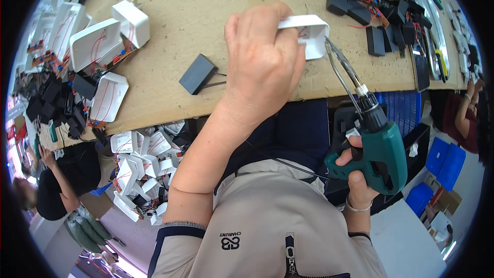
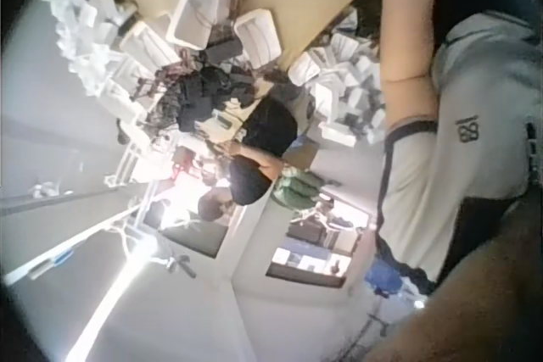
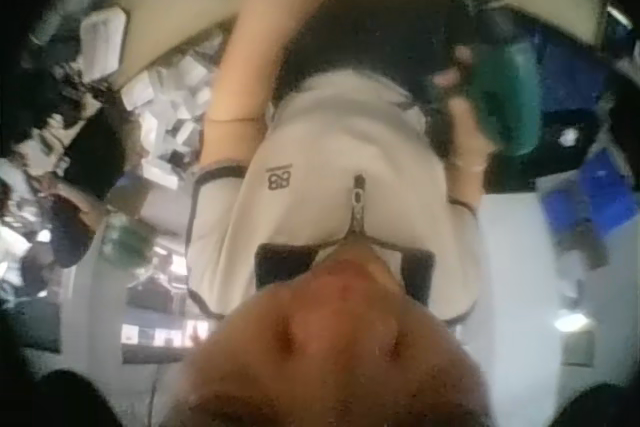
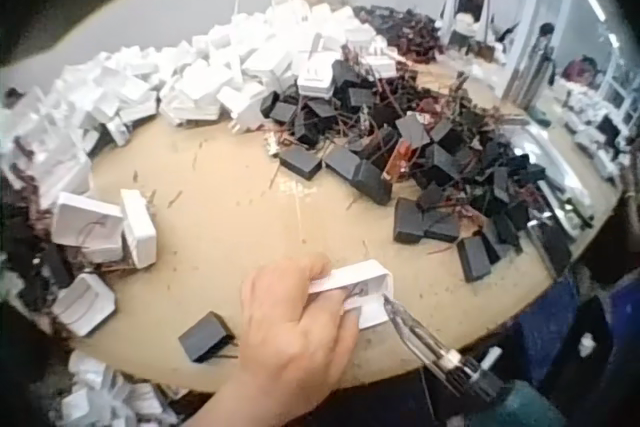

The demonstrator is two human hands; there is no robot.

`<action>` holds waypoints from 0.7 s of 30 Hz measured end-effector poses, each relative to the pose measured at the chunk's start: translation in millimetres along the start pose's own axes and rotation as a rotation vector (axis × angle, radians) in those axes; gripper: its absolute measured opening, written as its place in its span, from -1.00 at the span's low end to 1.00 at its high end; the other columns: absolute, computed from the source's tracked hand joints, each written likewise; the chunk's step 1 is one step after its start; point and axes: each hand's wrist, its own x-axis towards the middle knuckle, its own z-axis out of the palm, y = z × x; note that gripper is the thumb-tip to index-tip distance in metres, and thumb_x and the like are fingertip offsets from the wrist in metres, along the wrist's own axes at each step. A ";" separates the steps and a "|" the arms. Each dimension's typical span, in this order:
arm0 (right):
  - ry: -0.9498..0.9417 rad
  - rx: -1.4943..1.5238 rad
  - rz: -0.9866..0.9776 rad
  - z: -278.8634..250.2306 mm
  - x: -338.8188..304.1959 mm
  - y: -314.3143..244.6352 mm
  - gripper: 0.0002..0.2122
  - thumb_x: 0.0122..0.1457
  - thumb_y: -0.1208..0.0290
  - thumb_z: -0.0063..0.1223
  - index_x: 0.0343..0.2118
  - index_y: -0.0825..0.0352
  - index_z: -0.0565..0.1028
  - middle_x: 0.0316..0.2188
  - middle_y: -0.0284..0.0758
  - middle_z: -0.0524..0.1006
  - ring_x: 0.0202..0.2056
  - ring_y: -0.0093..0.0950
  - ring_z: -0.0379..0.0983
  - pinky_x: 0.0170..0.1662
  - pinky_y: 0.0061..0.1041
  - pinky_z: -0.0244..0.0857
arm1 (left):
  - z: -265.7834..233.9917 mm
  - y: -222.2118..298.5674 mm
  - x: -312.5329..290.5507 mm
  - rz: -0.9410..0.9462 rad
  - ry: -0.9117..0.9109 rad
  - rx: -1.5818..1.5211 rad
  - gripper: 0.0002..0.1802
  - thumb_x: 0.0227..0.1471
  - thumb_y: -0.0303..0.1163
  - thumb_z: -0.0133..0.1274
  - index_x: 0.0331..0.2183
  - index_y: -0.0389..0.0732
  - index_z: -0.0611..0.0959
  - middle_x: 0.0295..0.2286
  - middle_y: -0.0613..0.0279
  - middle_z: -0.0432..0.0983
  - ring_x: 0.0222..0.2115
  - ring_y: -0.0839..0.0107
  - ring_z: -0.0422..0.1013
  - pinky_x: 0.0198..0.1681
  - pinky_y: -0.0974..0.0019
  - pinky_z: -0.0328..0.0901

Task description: The worker is assembling electronic components by using a handheld soldering tool to attach wires inside white plastic housings.

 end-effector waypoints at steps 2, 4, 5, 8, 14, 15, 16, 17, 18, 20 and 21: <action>0.028 0.026 0.005 -1.7 -3.8 -1.3 -0.39 -0.16 0.15 0.22 -0.12 0.50 0.29 -0.27 -0.18 0.42 -0.47 -0.51 0.41 -0.42 -0.59 0.31 | -16.2 0.6 -2.1 0.015 -0.035 -0.028 -0.80 -0.35 -0.44 0.06 -0.54 -0.31 0.48 -0.28 0.05 0.28 -0.24 0.15 0.24 -0.20 0.05 0.06; 0.004 -0.010 0.016 -16.2 -7.8 9.6 -0.42 -0.11 0.19 0.16 -0.10 0.49 0.26 -0.25 -0.23 0.40 -0.48 -0.55 0.39 -0.41 -0.60 0.30 | -24.2 3.1 -7.5 0.002 -0.030 -0.072 -0.70 -0.36 -0.42 0.08 -0.43 -0.29 0.49 -0.22 0.03 0.25 -0.15 0.13 0.20 -0.16 0.01 0.05; 0.025 -0.038 -0.090 -18.7 -7.0 11.2 -0.43 -0.10 0.19 0.15 -0.09 0.49 0.25 -0.23 -0.22 0.39 -0.47 -0.57 0.38 -0.41 -0.61 0.30 | -29.6 8.6 -6.6 -0.056 -0.124 -0.099 -0.47 -0.42 -0.38 0.15 -0.26 -0.28 0.44 -0.14 -0.01 0.18 -0.09 0.08 0.15 -0.14 -0.01 0.05; 0.006 -0.001 -0.189 -21.6 -4.8 14.4 -0.44 -0.06 0.22 0.13 -0.08 0.50 0.23 -0.21 -0.18 0.37 -0.49 -0.57 0.36 -0.43 -0.62 0.28 | -42.4 10.7 -11.7 -0.117 -0.332 -0.120 -0.17 -0.47 -0.36 0.23 -0.03 -0.11 0.29 -0.05 -0.08 0.06 -0.10 -0.03 0.16 -0.11 0.05 0.11; -0.016 0.015 -0.247 -17.8 -3.6 7.0 -0.47 -0.03 0.28 0.09 -0.06 0.49 0.21 -0.18 -0.14 0.36 -0.48 -0.56 0.35 -0.41 -0.63 0.25 | -32.3 -2.8 -28.7 -0.156 -0.197 -0.120 -0.31 -0.34 -0.47 0.11 -0.04 -0.14 0.30 -0.12 -0.06 0.11 -0.19 0.00 0.25 -0.17 0.17 0.24; -0.013 0.015 -0.258 -17.2 -3.0 5.9 -0.48 -0.02 0.30 0.09 -0.05 0.48 0.20 -0.17 -0.13 0.36 -0.47 -0.56 0.35 -0.40 -0.64 0.24 | -36.2 -5.3 -28.3 -0.140 -0.144 -0.163 -0.32 -0.33 -0.49 0.08 -0.04 -0.14 0.30 -0.14 -0.05 0.12 -0.20 0.01 0.26 -0.19 0.18 0.26; -0.012 0.021 -0.244 -16.9 -3.6 3.2 -0.48 -0.01 0.32 0.08 -0.03 0.47 0.19 -0.17 -0.13 0.36 -0.48 -0.56 0.34 -0.40 -0.64 0.24 | -49.7 -5.9 -25.9 -0.172 -0.089 -0.228 -0.32 -0.31 -0.48 0.09 -0.04 -0.17 0.29 -0.16 -0.03 0.14 -0.20 0.05 0.27 -0.21 0.20 0.27; -0.018 0.026 -0.260 -17.9 -3.0 2.3 -0.48 -0.01 0.32 0.08 -0.03 0.47 0.19 -0.17 -0.13 0.36 -0.48 -0.56 0.34 -0.40 -0.64 0.24 | -65.8 -6.4 -21.8 -0.243 -0.034 -0.319 -0.32 -0.31 -0.50 0.08 -0.04 -0.22 0.28 -0.17 -0.04 0.15 -0.20 0.07 0.27 -0.20 0.22 0.26; -0.012 0.040 -0.253 -18.9 -2.5 1.8 -0.47 -0.02 0.31 0.09 -0.03 0.47 0.18 -0.17 -0.13 0.36 -0.46 -0.55 0.35 -0.40 -0.63 0.25 | -83.1 -9.7 -19.0 -0.315 0.020 -0.410 -0.33 -0.30 -0.52 0.06 -0.03 -0.27 0.27 -0.18 -0.04 0.16 -0.20 0.10 0.27 -0.20 0.23 0.26; -0.012 0.067 -0.257 -11.2 -1.0 -7.9 -0.46 -0.02 0.30 0.09 -0.03 0.47 0.17 -0.18 -0.13 0.36 -0.45 -0.55 0.36 -0.39 -0.63 0.27 | -121.8 -31.1 -15.0 -0.305 0.172 -0.359 -0.31 -0.27 -0.53 0.08 -0.01 -0.30 0.24 -0.19 0.04 0.18 -0.20 0.25 0.29 -0.19 0.31 0.26; -0.015 0.021 -0.229 -7.5 -2.3 -18.6 -0.55 -0.06 0.49 0.00 -0.06 0.46 0.22 -0.21 -0.13 0.37 -0.37 -0.45 0.34 -0.37 -0.53 0.31 | -139.2 -32.4 -12.4 -0.588 0.282 -0.798 -0.28 -0.24 -0.55 0.10 0.02 -0.27 0.21 -0.14 0.12 0.18 -0.20 0.40 0.29 -0.18 0.39 0.25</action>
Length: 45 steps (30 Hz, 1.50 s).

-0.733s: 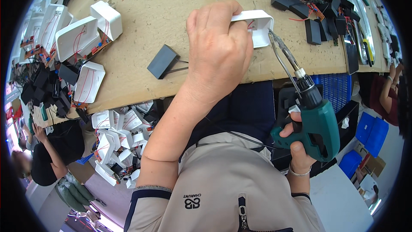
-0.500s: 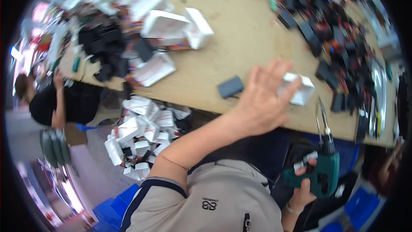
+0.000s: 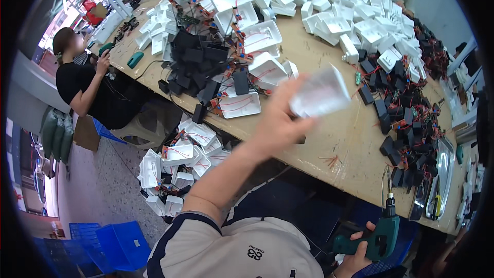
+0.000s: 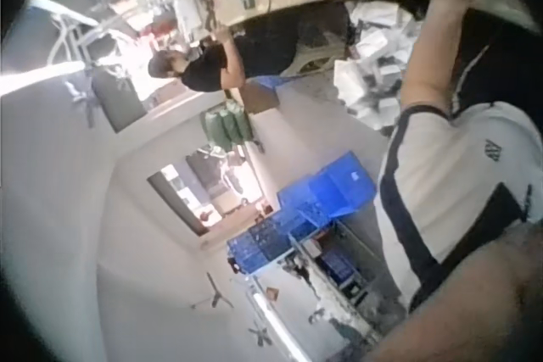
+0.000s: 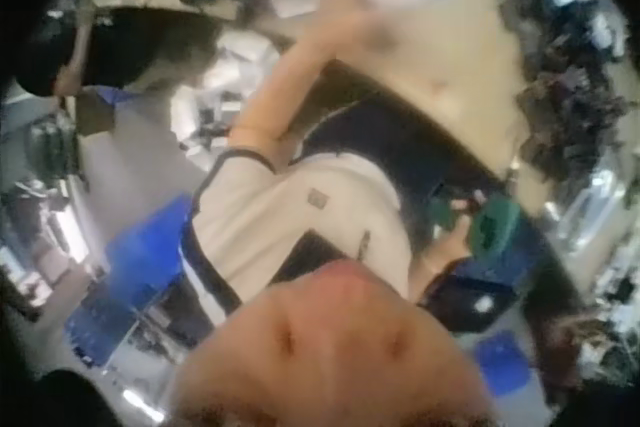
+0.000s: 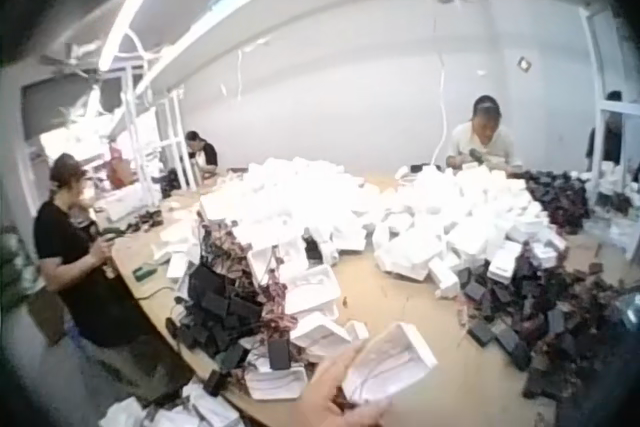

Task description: The worker is assembling electronic components by using a handheld soldering tool to attach wires inside white plastic housings.

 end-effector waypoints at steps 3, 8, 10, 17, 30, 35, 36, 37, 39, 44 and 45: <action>0.006 -0.069 0.032 13.1 6.2 -18.3 -0.61 -0.10 0.71 -0.13 -0.10 0.46 0.27 -0.25 -0.14 0.37 -0.32 -0.37 0.33 -0.38 -0.45 0.34 | -54.5 45.6 30.4 0.056 0.209 -0.012 -0.25 -0.22 -0.60 0.10 0.04 -0.35 0.16 -0.18 0.16 0.33 -0.24 0.50 0.34 -0.26 0.47 0.30; -0.046 0.021 0.103 5.5 3.6 -4.7 -0.59 -0.08 0.75 -0.16 -0.09 0.45 0.25 -0.23 -0.15 0.36 -0.35 -0.42 0.33 -0.40 -0.47 0.32 | -140.8 99.4 93.8 0.373 0.461 0.630 -0.33 -0.23 -0.28 0.12 -0.05 -0.37 0.33 -0.21 0.03 0.36 -0.31 0.42 0.37 -0.34 0.47 0.28; -0.023 0.097 0.121 7.3 2.8 -6.2 -0.59 -0.06 0.72 -0.13 -0.07 0.44 0.22 -0.19 -0.17 0.35 -0.37 -0.43 0.34 -0.38 -0.48 0.30 | -154.1 102.1 121.8 0.416 0.513 0.852 -0.34 -0.25 -0.15 0.11 -0.08 -0.26 0.40 -0.24 0.00 0.38 -0.28 0.29 0.36 -0.25 0.26 0.24; -0.001 0.113 -0.037 3.8 4.2 14.3 -0.44 -0.05 0.29 0.10 -0.03 0.47 0.17 -0.19 -0.10 0.36 -0.46 -0.52 0.41 -0.42 -0.58 0.32 | -201.2 58.0 164.0 0.250 0.694 1.735 -0.25 -0.25 0.18 0.01 -0.15 -0.24 0.47 -0.18 -0.13 0.32 -0.09 -0.01 0.18 -0.09 -0.08 0.04; -0.008 0.193 0.003 2.9 25.8 24.3 -0.46 -0.04 0.29 0.10 -0.07 0.51 0.19 -0.22 -0.08 0.37 -0.46 -0.48 0.42 -0.46 -0.60 0.35 | -37.8 65.8 173.6 0.838 0.295 0.975 -0.42 -0.11 -0.15 0.06 -0.09 -0.31 0.39 -0.16 -0.07 0.32 -0.07 0.13 0.20 0.00 0.27 0.05; 0.015 0.266 0.020 -1.0 38.1 22.0 -0.42 -0.08 0.30 0.15 -0.06 0.52 0.18 -0.22 -0.07 0.37 -0.47 -0.45 0.44 -0.46 -0.58 0.37 | 46.5 -24.8 279.2 0.225 0.071 0.994 -0.40 -0.19 -0.20 0.04 -0.08 -0.31 0.38 -0.18 -0.14 0.36 -0.13 0.04 0.29 -0.06 0.23 0.16; 0.044 0.254 0.007 -2.3 39.7 21.5 -0.42 -0.08 0.30 0.15 -0.06 0.52 0.18 -0.22 -0.07 0.37 -0.47 -0.45 0.44 -0.46 -0.58 0.37 | 50.1 -50.2 300.2 0.165 0.037 1.115 -0.38 -0.21 -0.19 0.04 -0.09 -0.31 0.39 -0.20 -0.14 0.38 -0.15 0.03 0.30 -0.07 0.21 0.18; 0.061 0.251 0.031 -3.5 40.2 19.3 -0.42 -0.08 0.30 0.15 -0.06 0.52 0.18 -0.22 -0.07 0.37 -0.48 -0.43 0.44 -0.46 -0.57 0.38 | 50.5 -69.9 316.0 0.062 0.048 1.127 -0.40 -0.23 -0.17 0.04 -0.12 -0.28 0.41 -0.18 -0.09 0.37 -0.14 0.03 0.29 -0.07 0.18 0.18; 0.104 0.299 0.078 -3.7 38.7 21.9 -0.40 -0.12 0.34 0.19 -0.06 0.53 0.18 -0.23 -0.06 0.39 -0.49 -0.39 0.45 -0.46 -0.53 0.39 | 31.9 -107.6 341.9 0.022 0.079 1.132 -0.37 -0.28 -0.11 0.08 -0.13 -0.26 0.43 -0.15 0.01 0.37 -0.09 0.08 0.26 -0.04 0.18 0.16; 0.122 0.392 0.151 -11.1 51.5 27.8 -0.41 -0.16 0.47 0.22 -0.06 0.51 0.20 -0.23 -0.04 0.40 -0.46 -0.29 0.46 -0.41 -0.41 0.41 | -13.0 -161.0 351.4 0.055 -0.041 1.085 -0.25 -0.22 -0.03 0.08 -0.04 -0.29 0.33 -0.14 -0.11 0.33 -0.07 0.06 0.24 -0.02 0.23 0.13; 0.093 0.384 0.173 -12.8 50.3 29.4 -0.42 -0.15 0.48 0.20 -0.05 0.51 0.20 -0.22 -0.04 0.40 -0.44 -0.29 0.46 -0.39 -0.40 0.40 | -11.1 -158.4 346.4 -0.025 -0.109 1.117 -0.26 -0.21 -0.05 0.08 -0.03 -0.28 0.32 -0.14 -0.10 0.33 -0.07 0.08 0.24 -0.03 0.23 0.14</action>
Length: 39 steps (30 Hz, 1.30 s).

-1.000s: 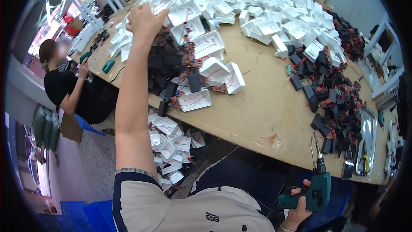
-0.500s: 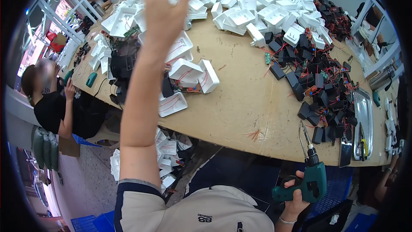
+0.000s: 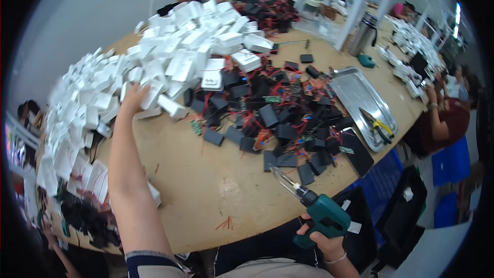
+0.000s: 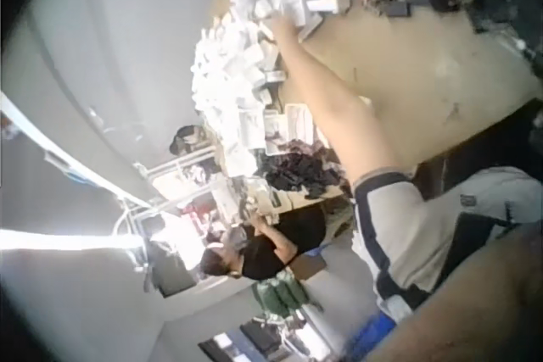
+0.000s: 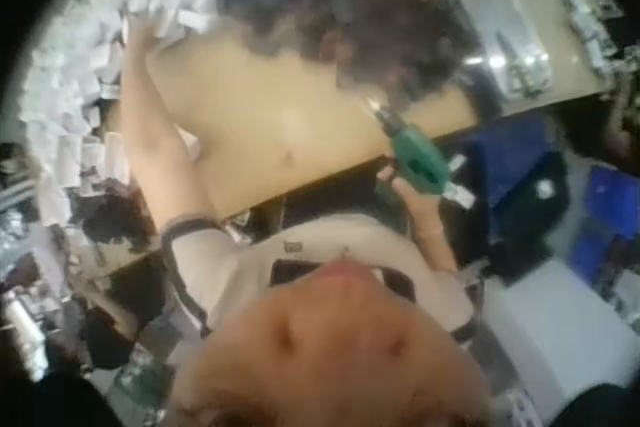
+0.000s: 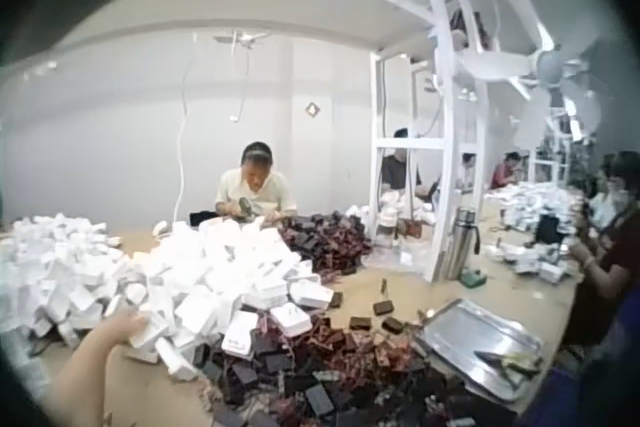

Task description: The worker is assembling electronic components by using a handheld soldering tool to attach wires inside white plastic housings.

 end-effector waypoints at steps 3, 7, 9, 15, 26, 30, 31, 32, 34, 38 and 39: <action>-0.024 -0.005 0.039 -4.1 0.4 0.7 -0.44 -0.13 0.52 0.17 -0.03 0.50 0.20 -0.20 -0.04 0.39 -0.40 -0.28 0.45 -0.34 -0.38 0.38 | -10.3 44.2 -19.5 -0.058 -0.216 -0.126 -0.30 -0.17 -0.08 0.06 -0.02 -0.26 0.32 -0.13 -0.07 0.34 -0.09 0.10 0.26 -0.05 0.24 0.15; -0.095 0.080 0.048 -1.0 6.0 -1.6 -0.48 -0.12 0.56 0.17 -0.05 0.50 0.24 -0.20 -0.09 0.41 -0.36 -0.38 0.45 -0.30 -0.46 0.36 | -16.9 46.5 -38.4 0.059 -0.334 -0.124 -0.41 -0.11 -0.16 0.03 -0.03 -0.20 0.35 -0.13 0.06 0.36 -0.14 0.32 0.31 -0.10 0.32 0.18; -0.155 0.029 0.019 -3.2 4.5 -2.8 -0.45 -0.11 0.51 0.18 -0.03 0.50 0.22 -0.18 -0.09 0.40 -0.36 -0.39 0.45 -0.30 -0.46 0.36 | -14.7 40.7 -43.0 0.215 -0.248 0.065 -0.50 -0.10 -0.27 -0.01 -0.06 -0.21 0.39 -0.16 0.03 0.39 -0.16 0.34 0.32 -0.13 0.33 0.20; -0.018 -0.044 -0.105 -7.4 -10.5 -7.5 -0.38 -0.13 0.27 0.21 -0.06 0.52 0.20 -0.24 -0.07 0.40 -0.48 -0.41 0.46 -0.48 -0.55 0.40 | -34.0 78.5 -95.4 0.417 0.151 0.000 -0.68 -0.08 -0.31 -0.08 -0.21 -0.10 0.54 -0.40 0.06 0.45 -0.36 0.22 0.38 -0.26 0.29 0.24; -0.024 -0.067 -0.262 -35.4 -35.1 -0.8 -0.46 -0.04 0.34 0.11 -0.06 0.53 0.16 -0.21 -0.02 0.36 -0.45 -0.42 0.46 -0.52 -0.62 0.41 | 6.5 172.4 -311.5 0.761 -0.244 -0.228 -0.74 -0.18 -0.39 0.04 -0.31 -0.13 0.54 -0.44 0.19 0.46 -0.43 0.23 0.41 -0.37 0.28 0.28; -0.027 -0.084 -0.270 -34.0 -36.1 -2.8 -0.46 -0.04 0.35 0.10 -0.06 0.53 0.16 -0.21 -0.02 0.36 -0.44 -0.42 0.46 -0.51 -0.61 0.41 | 3.2 176.1 -314.3 0.849 -0.203 -0.261 -0.69 -0.19 -0.28 0.08 -0.32 -0.18 0.54 -0.39 0.16 0.44 -0.38 0.27 0.38 -0.35 0.29 0.24; -0.024 -0.085 -0.272 -33.7 -36.1 -3.2 -0.46 -0.04 0.35 0.10 -0.06 0.53 0.16 -0.21 -0.02 0.36 -0.44 -0.42 0.46 -0.51 -0.61 0.41 | 0.8 177.1 -311.1 0.875 -0.184 -0.263 -0.65 -0.20 -0.23 0.09 -0.32 -0.19 0.54 -0.37 0.14 0.43 -0.35 0.28 0.37 -0.33 0.27 0.23; -0.024 -0.080 -0.276 -33.6 -35.9 -3.7 -0.46 -0.04 0.35 0.11 -0.06 0.53 0.17 -0.21 -0.02 0.36 -0.45 -0.42 0.46 -0.51 -0.61 0.41 | 1.5 177.1 -306.8 0.878 -0.184 -0.266 -0.65 -0.20 -0.23 0.09 -0.32 -0.19 0.54 -0.37 0.14 0.43 -0.35 0.28 0.37 -0.33 0.27 0.23; -0.017 -0.075 -0.286 -33.9 -35.2 -5.0 -0.47 -0.05 0.35 0.11 -0.06 0.53 0.18 -0.21 -0.03 0.36 -0.45 -0.43 0.46 -0.51 -0.61 0.41 | 5.6 179.6 -292.3 0.777 -0.143 -0.329 -0.57 -0.22 -0.11 0.12 -0.32 -0.21 0.54 -0.35 0.11 0.40 -0.31 0.24 0.34 -0.29 0.22 0.21; -0.010 -0.085 -0.269 -32.5 -36.7 -8.4 -0.46 -0.06 0.34 0.12 -0.07 0.53 0.19 -0.22 -0.05 0.37 -0.45 -0.43 0.46 -0.50 -0.59 0.41 | 16.7 216.2 -253.0 0.438 -0.079 -0.496 -0.50 -0.26 -0.05 0.14 -0.33 -0.25 0.54 -0.35 0.11 0.39 -0.32 0.21 0.34 -0.28 0.17 0.20; 0.006 -0.091 -0.263 -31.9 -38.5 -10.0 -0.45 -0.07 0.33 0.14 -0.08 0.53 0.19 -0.22 -0.05 0.38 -0.45 -0.43 0.46 -0.49 -0.58 0.41 | 23.0 227.1 -244.7 0.490 -0.002 -0.374 -0.51 -0.27 -0.08 0.15 -0.33 -0.25 0.54 -0.35 0.11 0.38 -0.32 0.21 0.34 -0.31 0.19 0.22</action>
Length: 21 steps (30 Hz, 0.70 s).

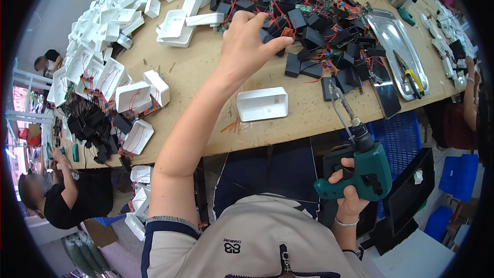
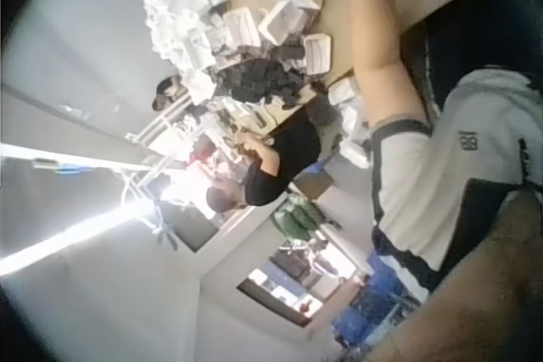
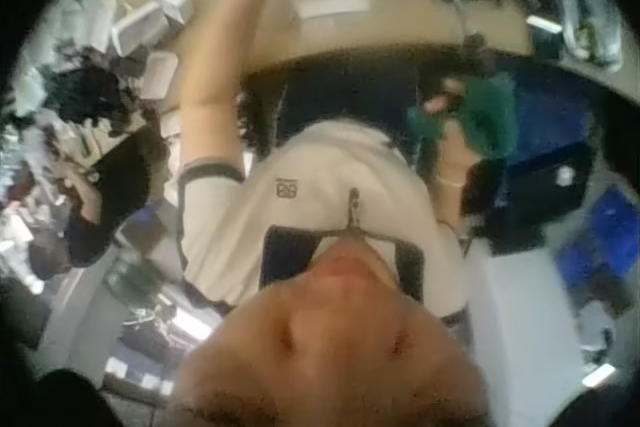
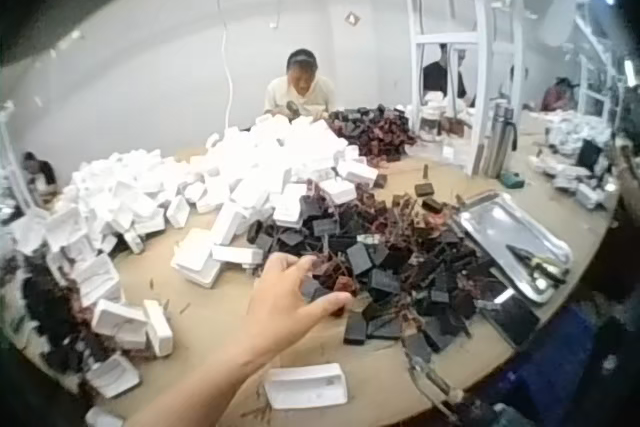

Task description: The worker is assembling electronic components by using a handheld soldering tool to attach wires inside white plastic housings.

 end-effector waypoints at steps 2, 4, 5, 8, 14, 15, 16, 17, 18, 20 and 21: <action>0.048 0.026 0.026 6.3 -2.4 -3.8 -0.44 -0.09 0.33 0.15 -0.08 0.53 0.20 -0.23 -0.06 0.38 -0.45 -0.42 0.46 -0.48 -0.55 0.42 | 14.1 6.4 14.6 0.093 0.039 0.099 -0.52 -0.29 -0.11 0.17 -0.33 -0.25 0.54 -0.36 0.11 0.37 -0.32 0.21 0.34 -0.33 0.21 0.23; 0.062 0.098 0.093 5.0 -4.2 -2.3 -0.41 -0.12 0.36 0.19 -0.06 0.51 0.19 -0.23 -0.06 0.40 -0.45 -0.39 0.46 -0.44 -0.48 0.42 | 24.3 5.8 20.7 0.197 0.020 0.105 -0.66 -0.27 -0.23 0.16 -0.41 -0.23 0.58 -0.42 0.13 0.39 -0.39 0.21 0.36 -0.41 0.24 0.26; 0.053 0.115 0.109 2.4 -3.2 -0.9 -0.41 -0.12 0.37 0.20 -0.04 0.49 0.19 -0.23 -0.05 0.40 -0.45 -0.37 0.46 -0.44 -0.47 0.41 | 30.7 2.5 24.6 0.254 0.006 0.124 -0.74 -0.27 -0.28 0.15 -0.46 -0.22 0.58 -0.46 0.14 0.40 -0.44 0.21 0.37 -0.45 0.25 0.26; 0.063 0.121 0.110 -2.7 -0.8 -1.9 -0.40 -0.13 0.41 0.20 -0.02 0.46 0.17 -0.21 -0.05 0.40 -0.45 -0.34 0.46 -0.43 -0.44 0.40 | 32.5 6.9 30.3 0.350 0.053 0.032 -0.91 -0.24 -0.43 0.11 -0.56 -0.24 0.60 -0.54 0.16 0.42 -0.57 0.24 0.38 -0.52 0.29 0.27; 0.001 0.100 0.086 -8.3 4.3 -5.0 -0.39 -0.11 0.45 0.17 0.01 0.45 0.15 -0.20 -0.03 0.39 -0.45 -0.32 0.46 -0.39 -0.41 0.38 | 7.7 5.5 58.1 0.152 0.126 -0.605 -0.85 -0.01 -0.49 -0.02 -0.36 -0.32 0.58 -0.42 0.28 0.48 -0.45 0.59 0.37 -0.36 0.57 0.26; -0.001 0.111 0.085 -7.6 5.2 -5.5 -0.39 -0.11 0.45 0.17 0.01 0.44 0.15 -0.20 -0.03 0.39 -0.45 -0.32 0.46 -0.39 -0.42 0.38 | 1.9 -0.8 62.5 0.113 0.218 -0.671 -0.85 -0.01 -0.49 -0.03 -0.35 -0.32 0.57 -0.41 0.27 0.48 -0.43 0.56 0.39 -0.33 0.54 0.29; 0.001 0.120 0.084 -6.8 6.5 -4.7 -0.39 -0.11 0.45 0.17 0.01 0.44 0.15 -0.20 -0.03 0.39 -0.45 -0.32 0.46 -0.39 -0.42 0.38 | -2.4 -8.2 67.2 0.073 0.308 -0.739 -0.84 0.00 -0.49 -0.03 -0.33 -0.33 0.56 -0.41 0.26 0.47 -0.41 0.52 0.41 -0.31 0.51 0.31; 0.006 0.121 0.082 -6.6 7.1 -4.2 -0.39 -0.11 0.45 0.17 0.01 0.44 0.15 -0.20 -0.03 0.39 -0.45 -0.32 0.46 -0.39 -0.42 0.38 | -10.7 -7.6 70.8 0.102 0.410 -0.747 -0.83 0.00 -0.49 -0.03 -0.32 -0.33 0.56 -0.42 0.25 0.47 -0.40 0.51 0.42 -0.30 0.49 0.33; 0.012 0.123 0.081 -6.2 7.6 -3.5 -0.39 -0.12 0.44 0.18 0.01 0.44 0.15 -0.21 -0.03 0.40 -0.46 -0.33 0.46 -0.40 -0.43 0.38 | -23.1 -5.0 74.1 0.131 0.512 -0.751 -0.83 -0.01 -0.50 -0.03 -0.31 -0.33 0.55 -0.43 0.24 0.48 -0.40 0.50 0.42 -0.30 0.47 0.34; 0.020 0.124 0.085 -5.4 8.8 -3.2 -0.38 -0.12 0.43 0.18 0.01 0.44 0.15 -0.22 -0.03 0.40 -0.46 -0.33 0.46 -0.40 -0.44 0.39 | -53.0 -6.5 70.7 0.060 0.557 -0.840 -0.83 -0.02 -0.53 -0.02 -0.31 -0.34 0.55 -0.45 0.22 0.48 -0.41 0.49 0.43 -0.29 0.47 0.34; 0.035 0.138 0.084 -4.3 9.1 -3.6 -0.38 -0.13 0.43 0.19 0.01 0.45 0.15 -0.23 -0.03 0.41 -0.47 -0.34 0.47 -0.42 -0.45 0.39 | -68.6 -4.7 65.7 0.088 0.554 -0.805 -0.81 -0.01 -0.53 -0.04 -0.28 -0.34 0.53 -0.44 0.20 0.49 -0.40 0.48 0.42 -0.29 0.48 0.33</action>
